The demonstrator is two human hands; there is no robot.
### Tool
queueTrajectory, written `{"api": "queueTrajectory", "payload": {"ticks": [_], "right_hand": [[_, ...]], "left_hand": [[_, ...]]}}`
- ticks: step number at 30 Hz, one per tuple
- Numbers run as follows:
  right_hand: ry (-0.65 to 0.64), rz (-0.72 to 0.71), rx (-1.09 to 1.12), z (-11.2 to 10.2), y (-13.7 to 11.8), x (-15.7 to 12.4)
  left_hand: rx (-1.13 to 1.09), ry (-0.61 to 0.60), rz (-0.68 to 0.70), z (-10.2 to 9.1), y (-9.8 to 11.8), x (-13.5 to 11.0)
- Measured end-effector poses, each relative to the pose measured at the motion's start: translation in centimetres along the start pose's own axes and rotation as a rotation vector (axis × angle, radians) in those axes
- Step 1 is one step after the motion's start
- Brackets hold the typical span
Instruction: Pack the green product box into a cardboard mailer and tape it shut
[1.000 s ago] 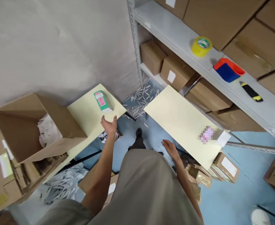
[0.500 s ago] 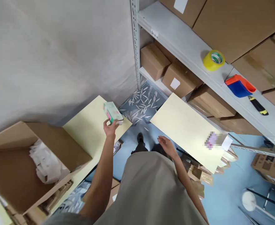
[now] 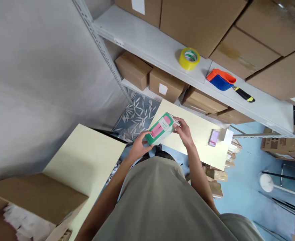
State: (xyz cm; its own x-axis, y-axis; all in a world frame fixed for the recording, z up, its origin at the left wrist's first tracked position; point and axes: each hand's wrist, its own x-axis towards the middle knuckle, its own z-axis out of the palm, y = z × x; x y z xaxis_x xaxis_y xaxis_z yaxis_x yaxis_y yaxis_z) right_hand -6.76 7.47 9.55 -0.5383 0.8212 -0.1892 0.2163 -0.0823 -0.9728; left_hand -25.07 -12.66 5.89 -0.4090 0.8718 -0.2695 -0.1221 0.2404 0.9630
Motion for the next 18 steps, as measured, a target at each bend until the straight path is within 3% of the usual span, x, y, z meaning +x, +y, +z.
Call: {"api": "queueTrajectory", "payload": {"ticks": [4,7,10,12,14,16,18], "right_hand": [[0.207,-0.117,-0.179,-2.0,-0.7,-2.3],[0.295,-0.246,-0.294,-2.0,-0.5,-4.6],[0.06,-0.403,-0.361,-1.7,0.8,-6.5],[-0.157,-0.429,-0.361,-1.6,2.1,-7.4],[-0.293,-0.384,-0.349,-1.9,3.4,-7.9],[-0.323,-0.319,-0.36,-2.5,4.7,-8.1],[-0.236,-0.286,-0.385,-3.4,5.8,-8.1]], "left_hand": [[-0.134,0.021,0.047,2.7,0.5,3.7],[-0.414,0.156,-0.135,4.8,0.5,7.5],[-0.578,0.109,-0.365,7.0,1.1,11.6],[-0.611,0.058,-0.405,8.4,1.7,14.0],[-0.631,0.051,-0.379,9.7,2.2,15.8],[-0.621,0.055,-0.348,10.6,2.4,17.0],[-0.558,0.058,-0.312,11.0,2.5,17.8]]}}
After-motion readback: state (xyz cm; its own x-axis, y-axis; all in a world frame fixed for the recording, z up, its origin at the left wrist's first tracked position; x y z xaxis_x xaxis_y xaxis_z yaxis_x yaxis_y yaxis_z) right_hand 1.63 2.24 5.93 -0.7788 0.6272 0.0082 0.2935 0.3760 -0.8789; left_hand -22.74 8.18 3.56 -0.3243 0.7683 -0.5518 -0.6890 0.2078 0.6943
